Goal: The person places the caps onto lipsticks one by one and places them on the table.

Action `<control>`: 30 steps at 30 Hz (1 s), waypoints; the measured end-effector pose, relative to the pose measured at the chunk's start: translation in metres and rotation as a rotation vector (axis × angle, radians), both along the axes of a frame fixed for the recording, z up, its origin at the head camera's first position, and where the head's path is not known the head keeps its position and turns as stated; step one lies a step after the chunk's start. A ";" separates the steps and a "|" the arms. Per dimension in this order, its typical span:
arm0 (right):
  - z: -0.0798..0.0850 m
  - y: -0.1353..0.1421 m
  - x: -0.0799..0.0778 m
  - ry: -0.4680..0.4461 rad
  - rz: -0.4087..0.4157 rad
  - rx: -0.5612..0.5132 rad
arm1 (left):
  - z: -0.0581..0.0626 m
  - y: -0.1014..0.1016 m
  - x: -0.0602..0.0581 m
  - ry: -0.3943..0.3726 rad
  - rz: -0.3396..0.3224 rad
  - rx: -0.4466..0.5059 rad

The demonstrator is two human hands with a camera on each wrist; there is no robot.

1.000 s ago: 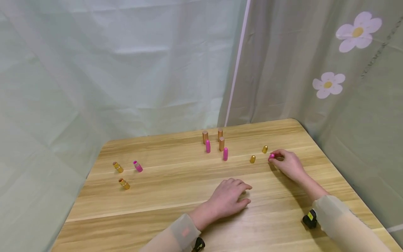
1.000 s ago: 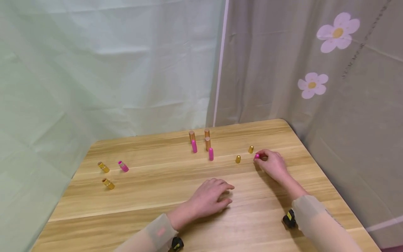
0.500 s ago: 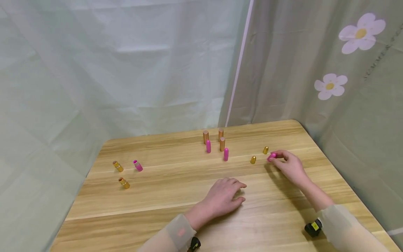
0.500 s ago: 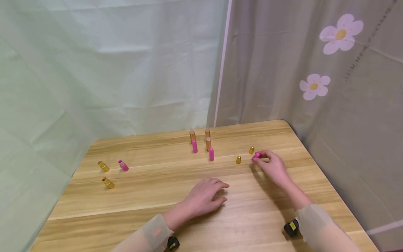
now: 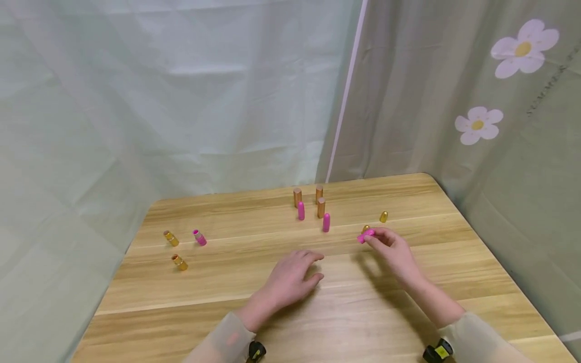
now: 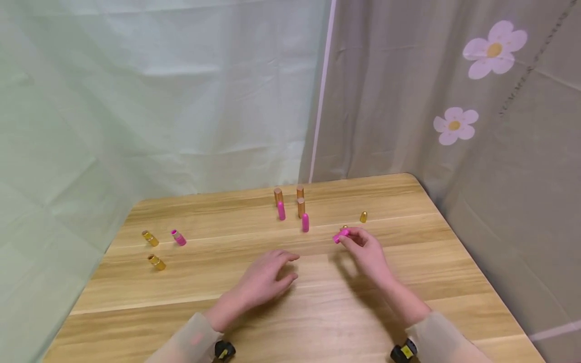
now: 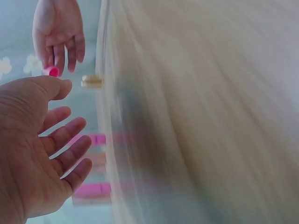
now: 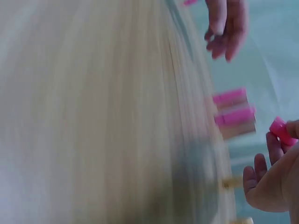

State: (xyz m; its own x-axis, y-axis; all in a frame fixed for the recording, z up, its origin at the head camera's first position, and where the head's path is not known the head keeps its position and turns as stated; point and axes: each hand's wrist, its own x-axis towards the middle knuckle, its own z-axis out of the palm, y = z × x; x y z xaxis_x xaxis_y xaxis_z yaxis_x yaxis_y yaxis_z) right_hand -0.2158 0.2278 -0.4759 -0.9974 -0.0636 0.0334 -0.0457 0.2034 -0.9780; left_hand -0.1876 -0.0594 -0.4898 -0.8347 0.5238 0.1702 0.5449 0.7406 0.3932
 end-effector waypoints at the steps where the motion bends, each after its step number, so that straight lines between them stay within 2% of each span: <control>1: -0.001 -0.006 0.002 -0.021 0.000 -0.023 | 0.000 -0.005 0.000 0.001 0.013 0.005; 4: -0.004 -0.024 0.004 -0.107 -0.026 -0.135 | -0.002 -0.022 0.001 -0.003 0.050 0.024; 9: -0.005 -0.053 0.006 -0.264 -0.089 -0.433 | -0.007 -0.048 0.004 -0.007 0.112 0.048; 12: -0.004 -0.065 0.006 -0.318 -0.120 -0.526 | -0.008 -0.061 0.006 -0.006 0.144 0.068; 16: -0.004 -0.073 0.006 -0.339 -0.134 -0.542 | -0.007 -0.077 0.008 -0.027 0.197 0.112; 21: -0.005 -0.076 0.006 -0.343 -0.138 -0.533 | -0.002 -0.102 0.006 -0.098 0.314 0.198; 27: -0.004 -0.073 0.005 -0.347 -0.148 -0.532 | 0.005 -0.141 -0.009 -0.136 0.473 0.433; 29: -0.004 -0.072 0.005 -0.357 -0.148 -0.535 | 0.008 -0.154 -0.015 -0.113 0.540 0.506; 30: -0.004 -0.072 0.005 -0.360 -0.146 -0.535 | 0.010 -0.160 -0.017 -0.088 0.577 0.513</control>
